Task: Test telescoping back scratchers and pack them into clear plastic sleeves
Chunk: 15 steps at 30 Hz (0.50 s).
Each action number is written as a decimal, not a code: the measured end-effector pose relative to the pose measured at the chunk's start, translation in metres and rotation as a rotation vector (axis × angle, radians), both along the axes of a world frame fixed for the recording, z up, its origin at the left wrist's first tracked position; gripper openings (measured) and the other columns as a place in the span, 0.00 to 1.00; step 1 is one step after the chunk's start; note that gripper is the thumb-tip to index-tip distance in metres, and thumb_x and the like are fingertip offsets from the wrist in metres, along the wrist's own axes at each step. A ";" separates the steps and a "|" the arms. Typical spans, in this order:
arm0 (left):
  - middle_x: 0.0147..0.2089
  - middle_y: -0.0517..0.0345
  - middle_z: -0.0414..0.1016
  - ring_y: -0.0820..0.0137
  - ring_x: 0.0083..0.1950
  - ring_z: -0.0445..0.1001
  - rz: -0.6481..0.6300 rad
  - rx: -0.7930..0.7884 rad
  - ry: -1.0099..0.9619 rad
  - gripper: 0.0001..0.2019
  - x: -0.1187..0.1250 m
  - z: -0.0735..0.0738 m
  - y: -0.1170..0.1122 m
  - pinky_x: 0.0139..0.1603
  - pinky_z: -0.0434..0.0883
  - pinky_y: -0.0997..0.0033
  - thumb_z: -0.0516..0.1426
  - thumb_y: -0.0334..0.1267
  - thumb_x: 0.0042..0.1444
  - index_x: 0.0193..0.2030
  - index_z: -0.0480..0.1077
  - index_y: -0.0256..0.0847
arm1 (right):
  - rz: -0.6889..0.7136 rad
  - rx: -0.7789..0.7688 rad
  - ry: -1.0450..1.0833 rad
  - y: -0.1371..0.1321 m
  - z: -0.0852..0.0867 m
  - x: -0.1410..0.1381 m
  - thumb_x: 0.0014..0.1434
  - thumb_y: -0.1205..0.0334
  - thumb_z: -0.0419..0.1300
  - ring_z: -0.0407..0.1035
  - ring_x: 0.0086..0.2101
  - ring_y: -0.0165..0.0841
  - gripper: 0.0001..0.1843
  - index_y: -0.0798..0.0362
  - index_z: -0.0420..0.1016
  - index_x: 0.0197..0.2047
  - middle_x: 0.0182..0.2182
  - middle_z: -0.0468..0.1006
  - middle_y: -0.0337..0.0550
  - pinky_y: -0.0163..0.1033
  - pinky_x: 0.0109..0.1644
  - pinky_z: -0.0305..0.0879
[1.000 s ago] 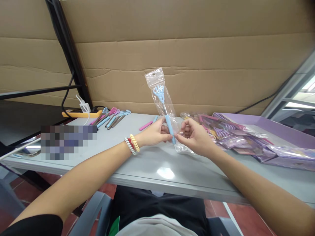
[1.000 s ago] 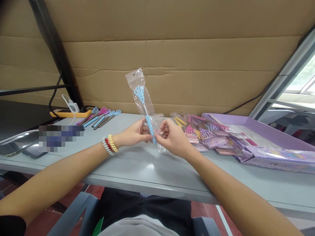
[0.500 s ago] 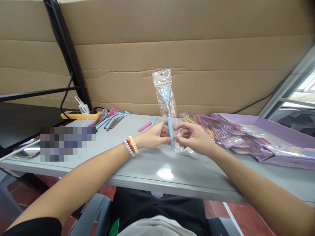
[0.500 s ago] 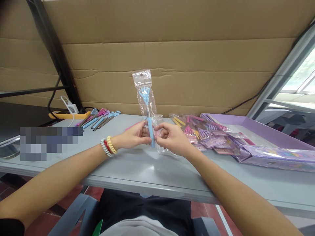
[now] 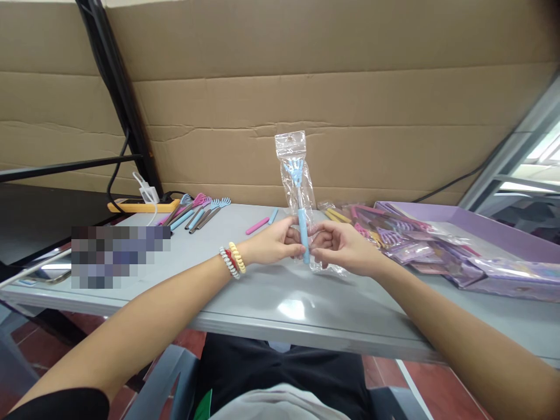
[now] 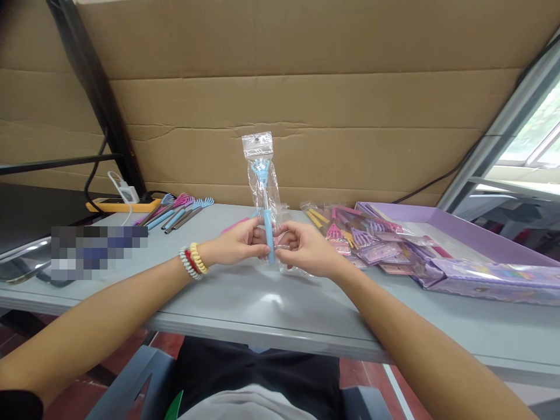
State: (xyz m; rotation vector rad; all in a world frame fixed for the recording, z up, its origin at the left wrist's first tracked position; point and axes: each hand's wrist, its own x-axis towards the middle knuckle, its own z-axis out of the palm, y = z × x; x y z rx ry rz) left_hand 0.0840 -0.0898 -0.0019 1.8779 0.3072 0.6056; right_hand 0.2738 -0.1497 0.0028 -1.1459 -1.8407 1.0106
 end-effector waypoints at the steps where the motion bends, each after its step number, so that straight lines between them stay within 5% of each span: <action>1: 0.32 0.58 0.70 0.75 0.31 0.70 0.004 0.004 -0.004 0.17 0.000 0.000 0.000 0.34 0.68 0.71 0.58 0.33 0.52 0.47 0.59 0.37 | 0.001 -0.017 -0.012 0.000 0.000 -0.001 0.47 0.58 0.64 0.67 0.25 0.29 0.22 0.58 0.63 0.43 0.27 0.71 0.42 0.31 0.25 0.68; 15: 0.29 0.57 0.72 0.74 0.28 0.71 0.061 0.019 0.092 0.14 0.000 0.002 0.000 0.31 0.70 0.71 0.60 0.38 0.51 0.41 0.62 0.35 | -0.047 -0.032 -0.135 -0.003 0.005 -0.006 0.45 0.53 0.65 0.64 0.19 0.27 0.20 0.60 0.67 0.35 0.20 0.69 0.40 0.27 0.18 0.61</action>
